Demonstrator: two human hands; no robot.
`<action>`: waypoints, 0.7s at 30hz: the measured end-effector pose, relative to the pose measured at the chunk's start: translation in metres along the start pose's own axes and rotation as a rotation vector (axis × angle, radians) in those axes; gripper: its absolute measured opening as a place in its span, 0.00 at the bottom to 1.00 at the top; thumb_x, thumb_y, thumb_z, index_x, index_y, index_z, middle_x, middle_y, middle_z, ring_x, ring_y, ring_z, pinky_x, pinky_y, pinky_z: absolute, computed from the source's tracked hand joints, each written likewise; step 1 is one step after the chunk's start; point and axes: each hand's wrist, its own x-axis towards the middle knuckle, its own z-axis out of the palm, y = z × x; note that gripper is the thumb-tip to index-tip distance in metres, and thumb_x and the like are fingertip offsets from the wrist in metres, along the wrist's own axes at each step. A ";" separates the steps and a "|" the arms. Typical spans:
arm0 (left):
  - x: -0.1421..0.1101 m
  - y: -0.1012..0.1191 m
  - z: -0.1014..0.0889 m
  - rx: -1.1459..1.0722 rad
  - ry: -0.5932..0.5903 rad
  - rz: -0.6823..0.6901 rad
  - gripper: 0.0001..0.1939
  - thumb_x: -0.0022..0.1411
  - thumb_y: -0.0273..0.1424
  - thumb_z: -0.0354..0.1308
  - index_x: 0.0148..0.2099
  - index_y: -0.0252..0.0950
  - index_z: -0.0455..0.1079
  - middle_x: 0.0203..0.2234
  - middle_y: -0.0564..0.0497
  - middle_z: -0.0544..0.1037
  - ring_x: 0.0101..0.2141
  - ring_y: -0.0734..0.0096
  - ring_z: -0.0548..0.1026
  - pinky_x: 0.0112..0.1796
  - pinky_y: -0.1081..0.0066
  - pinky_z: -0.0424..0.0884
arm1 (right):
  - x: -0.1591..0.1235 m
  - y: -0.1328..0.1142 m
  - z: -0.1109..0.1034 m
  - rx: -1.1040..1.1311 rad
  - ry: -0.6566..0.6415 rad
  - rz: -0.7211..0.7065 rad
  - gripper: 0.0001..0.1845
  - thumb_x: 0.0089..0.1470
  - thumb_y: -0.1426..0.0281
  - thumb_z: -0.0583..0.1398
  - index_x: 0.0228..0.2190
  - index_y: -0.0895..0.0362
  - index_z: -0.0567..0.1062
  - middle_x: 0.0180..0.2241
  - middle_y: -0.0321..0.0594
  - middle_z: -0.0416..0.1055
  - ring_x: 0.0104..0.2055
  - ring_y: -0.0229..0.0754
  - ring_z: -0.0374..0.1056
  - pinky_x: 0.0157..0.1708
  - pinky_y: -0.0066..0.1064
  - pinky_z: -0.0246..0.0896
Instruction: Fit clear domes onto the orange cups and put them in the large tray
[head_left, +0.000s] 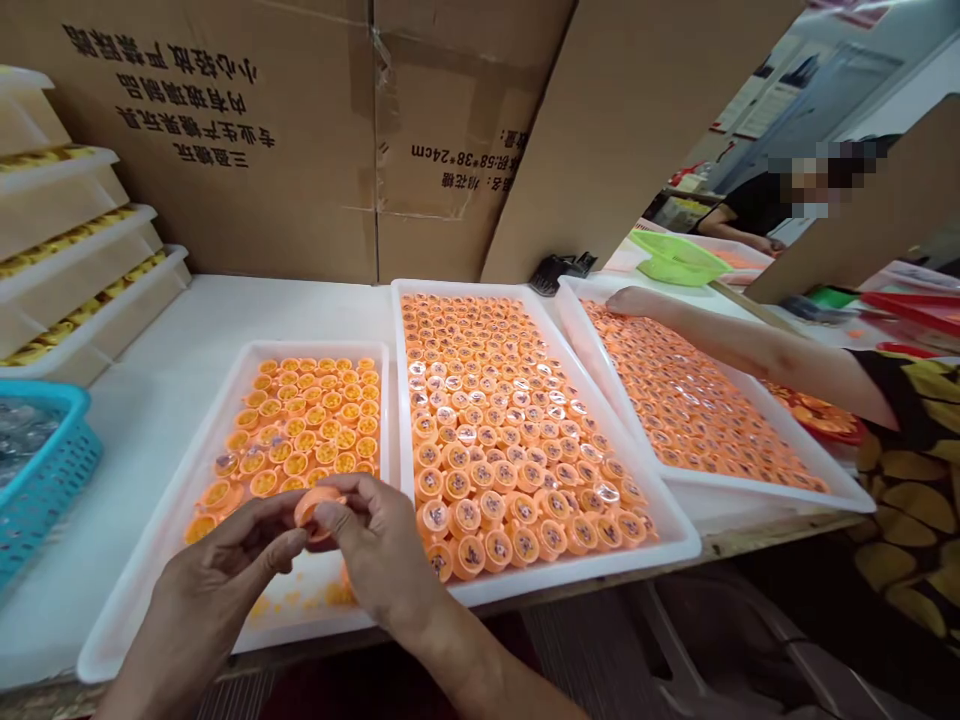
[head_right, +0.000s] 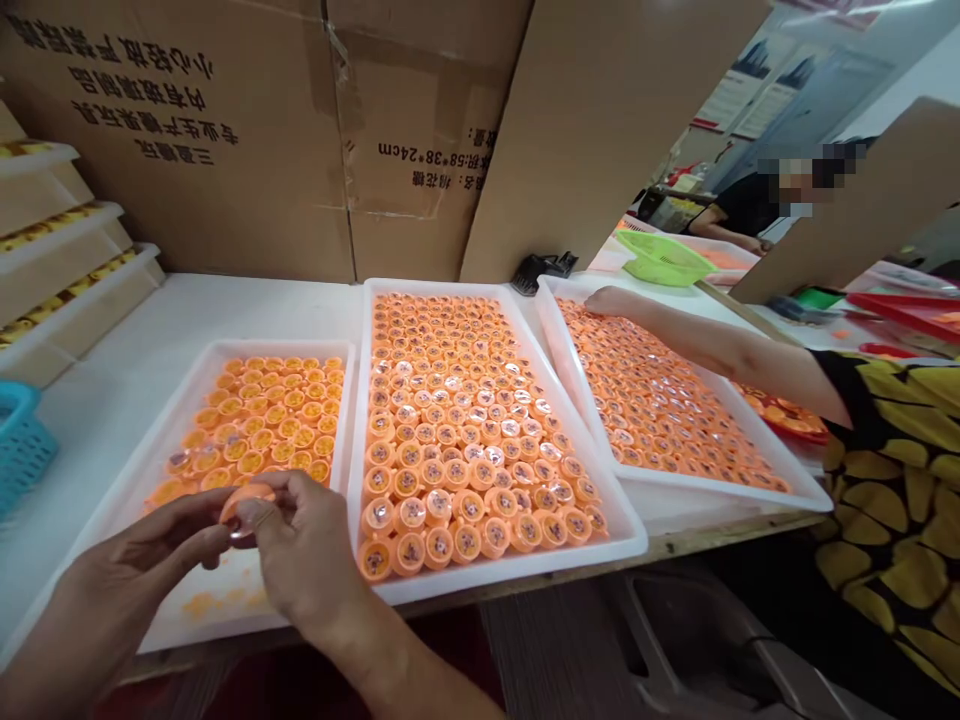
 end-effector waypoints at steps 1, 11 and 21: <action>0.002 -0.002 0.000 -0.024 -0.006 -0.002 0.23 0.48 0.47 0.62 0.46 0.43 0.74 0.31 0.52 0.78 0.33 0.65 0.76 0.32 0.73 0.74 | 0.003 -0.011 -0.011 -0.027 0.022 -0.033 0.10 0.51 0.65 0.60 0.35 0.56 0.74 0.31 0.37 0.75 0.33 0.39 0.73 0.37 0.35 0.71; 0.007 -0.034 -0.014 0.060 -0.121 -0.096 0.25 0.54 0.49 0.57 0.48 0.39 0.72 0.31 0.49 0.77 0.33 0.64 0.72 0.36 0.68 0.71 | 0.064 -0.048 -0.149 -0.936 0.278 -0.032 0.13 0.50 0.63 0.59 0.36 0.57 0.75 0.33 0.40 0.76 0.36 0.41 0.71 0.37 0.33 0.65; 0.006 -0.030 -0.018 -0.081 -0.030 -0.041 0.20 0.55 0.43 0.57 0.43 0.35 0.74 0.31 0.48 0.77 0.26 0.71 0.70 0.28 0.71 0.70 | 0.071 -0.037 -0.143 -1.095 0.212 -0.015 0.14 0.49 0.59 0.58 0.31 0.55 0.77 0.34 0.43 0.77 0.37 0.48 0.72 0.36 0.36 0.63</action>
